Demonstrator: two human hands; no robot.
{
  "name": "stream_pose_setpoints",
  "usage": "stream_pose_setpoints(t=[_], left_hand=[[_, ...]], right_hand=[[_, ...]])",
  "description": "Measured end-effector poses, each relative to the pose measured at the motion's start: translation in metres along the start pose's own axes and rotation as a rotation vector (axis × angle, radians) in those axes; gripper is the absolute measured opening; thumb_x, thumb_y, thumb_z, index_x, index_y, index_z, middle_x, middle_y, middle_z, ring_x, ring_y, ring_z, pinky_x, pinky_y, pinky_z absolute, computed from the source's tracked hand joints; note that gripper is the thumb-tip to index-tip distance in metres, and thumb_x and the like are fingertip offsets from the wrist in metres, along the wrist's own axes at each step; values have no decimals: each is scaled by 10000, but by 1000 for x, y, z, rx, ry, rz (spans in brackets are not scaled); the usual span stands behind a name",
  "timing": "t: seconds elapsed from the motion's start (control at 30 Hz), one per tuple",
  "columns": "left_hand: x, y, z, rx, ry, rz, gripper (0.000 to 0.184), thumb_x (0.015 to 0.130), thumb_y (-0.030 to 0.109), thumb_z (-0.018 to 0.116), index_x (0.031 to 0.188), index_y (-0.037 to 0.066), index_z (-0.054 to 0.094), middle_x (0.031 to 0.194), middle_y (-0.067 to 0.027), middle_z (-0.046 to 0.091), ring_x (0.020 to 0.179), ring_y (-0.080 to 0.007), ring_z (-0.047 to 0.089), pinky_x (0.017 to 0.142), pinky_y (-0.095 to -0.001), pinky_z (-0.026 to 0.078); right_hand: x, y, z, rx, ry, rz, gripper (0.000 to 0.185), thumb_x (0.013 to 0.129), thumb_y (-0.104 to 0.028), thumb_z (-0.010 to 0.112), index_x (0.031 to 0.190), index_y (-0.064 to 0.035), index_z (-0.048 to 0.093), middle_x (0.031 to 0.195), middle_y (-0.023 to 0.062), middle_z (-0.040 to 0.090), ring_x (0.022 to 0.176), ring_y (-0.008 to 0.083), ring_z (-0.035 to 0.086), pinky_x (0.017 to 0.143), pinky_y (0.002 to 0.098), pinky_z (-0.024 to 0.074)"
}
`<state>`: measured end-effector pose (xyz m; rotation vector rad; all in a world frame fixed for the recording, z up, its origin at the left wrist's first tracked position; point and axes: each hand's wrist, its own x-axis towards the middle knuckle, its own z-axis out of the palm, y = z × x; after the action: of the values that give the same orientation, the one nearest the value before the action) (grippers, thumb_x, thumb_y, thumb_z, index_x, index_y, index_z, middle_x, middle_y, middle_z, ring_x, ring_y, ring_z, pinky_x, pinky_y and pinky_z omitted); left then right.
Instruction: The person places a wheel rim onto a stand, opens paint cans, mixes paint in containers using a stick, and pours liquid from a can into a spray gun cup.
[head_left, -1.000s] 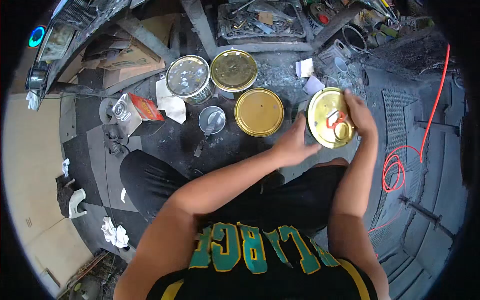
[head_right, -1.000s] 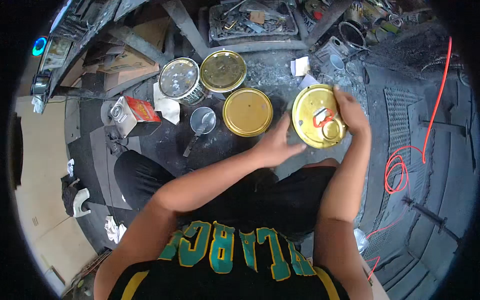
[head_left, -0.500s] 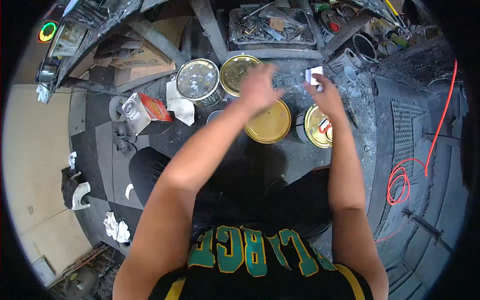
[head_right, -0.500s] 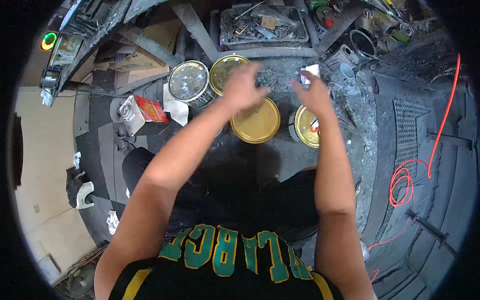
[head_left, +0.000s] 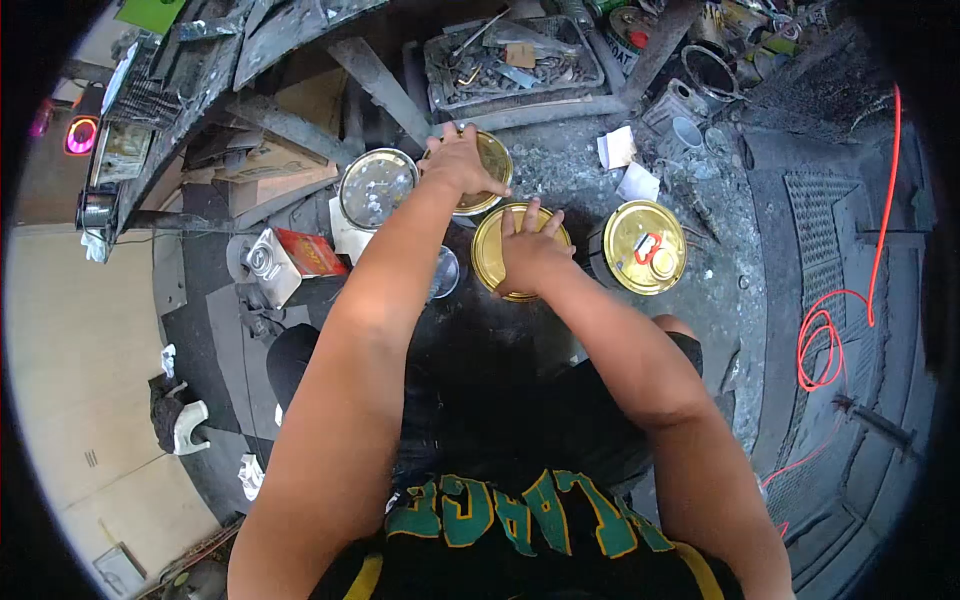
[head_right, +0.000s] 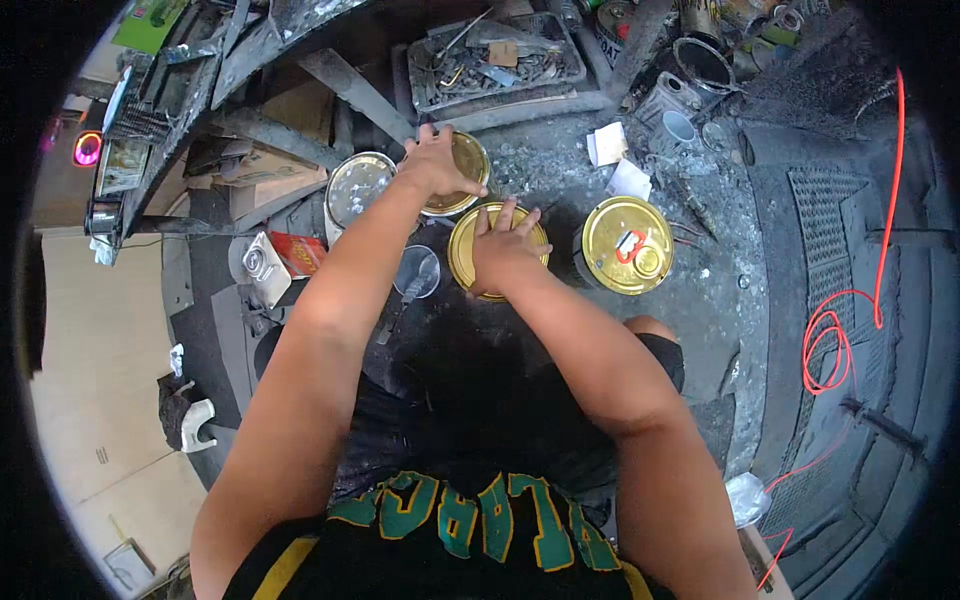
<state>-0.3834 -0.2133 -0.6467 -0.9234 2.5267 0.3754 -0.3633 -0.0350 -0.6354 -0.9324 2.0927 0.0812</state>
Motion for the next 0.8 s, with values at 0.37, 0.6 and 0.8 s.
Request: stream_pose_setpoints(t=[0.37,0.6,0.8], left_hand=[[65,-39,4,87,174,123,1160,564,757,820,1366,-36,547,1377,-271,559,1321,-393,521,1113,-457,423],[97,-49,17,-127,319,117,716,927,621,552,1103,-52,725,1119,-288,705,1114,-420,665,1045,-460,483],[97,-44,13,-176,232,-33,584,980,493,506,1161,-23,712,1238,-270,668,1202,-414,625,1073,-472,466]], right_hand=[[3,-12,-1,-72,-29,76,1404,667,-538,910,1635,-129,-20,1668,274,-112,1468,635,44,1041,766,377],[1,-14,-3,-71,-41,83,1418,658,-533,917,1635,-138,-31,1666,275,-118,1467,636,41,1043,769,372],[0,-13,-7,-34,-44,45,1355,717,-503,893,1630,-95,-22,1650,315,-125,1442,675,-13,1015,821,325]])
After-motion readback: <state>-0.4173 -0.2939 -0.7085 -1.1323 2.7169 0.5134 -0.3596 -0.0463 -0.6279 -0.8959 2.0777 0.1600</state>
